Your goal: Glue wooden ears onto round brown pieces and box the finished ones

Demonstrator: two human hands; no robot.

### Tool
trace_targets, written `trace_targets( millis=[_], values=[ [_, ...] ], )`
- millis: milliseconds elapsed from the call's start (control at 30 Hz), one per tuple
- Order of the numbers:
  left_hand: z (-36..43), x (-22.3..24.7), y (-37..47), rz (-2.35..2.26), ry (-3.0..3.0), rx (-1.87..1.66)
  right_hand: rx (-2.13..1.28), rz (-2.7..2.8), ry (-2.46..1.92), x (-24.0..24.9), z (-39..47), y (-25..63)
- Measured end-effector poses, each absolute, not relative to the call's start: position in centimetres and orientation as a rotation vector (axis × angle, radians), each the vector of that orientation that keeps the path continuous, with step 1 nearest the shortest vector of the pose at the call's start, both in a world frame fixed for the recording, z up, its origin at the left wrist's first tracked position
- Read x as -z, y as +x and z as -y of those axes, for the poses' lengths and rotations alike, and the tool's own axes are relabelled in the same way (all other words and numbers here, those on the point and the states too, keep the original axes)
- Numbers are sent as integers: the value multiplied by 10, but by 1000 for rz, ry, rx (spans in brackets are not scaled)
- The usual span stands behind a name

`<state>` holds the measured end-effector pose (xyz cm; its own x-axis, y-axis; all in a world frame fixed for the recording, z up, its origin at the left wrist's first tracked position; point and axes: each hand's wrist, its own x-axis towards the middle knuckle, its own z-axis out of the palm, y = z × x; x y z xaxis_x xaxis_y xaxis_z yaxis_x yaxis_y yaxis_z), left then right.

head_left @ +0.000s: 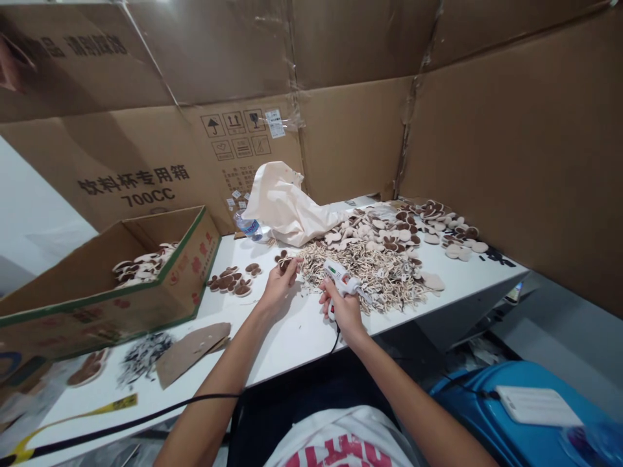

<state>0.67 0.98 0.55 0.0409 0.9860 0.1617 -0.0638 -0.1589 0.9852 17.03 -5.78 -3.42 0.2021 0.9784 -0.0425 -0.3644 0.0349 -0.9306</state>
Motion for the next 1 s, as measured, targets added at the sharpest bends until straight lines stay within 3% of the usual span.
trace_targets(
  millis=[733,833,1000],
  values=[
    [3,-14,-3,-1014,1649,-1076,-1231,777,-1022,39,67,174],
    [4,-31,-17,-1213,1932,-1261,-1238,769,-1017,39,69,172],
    [30,-90,-58,-1534,1827,-2075,-1248,748,-1008,37,69,169]
  ],
)
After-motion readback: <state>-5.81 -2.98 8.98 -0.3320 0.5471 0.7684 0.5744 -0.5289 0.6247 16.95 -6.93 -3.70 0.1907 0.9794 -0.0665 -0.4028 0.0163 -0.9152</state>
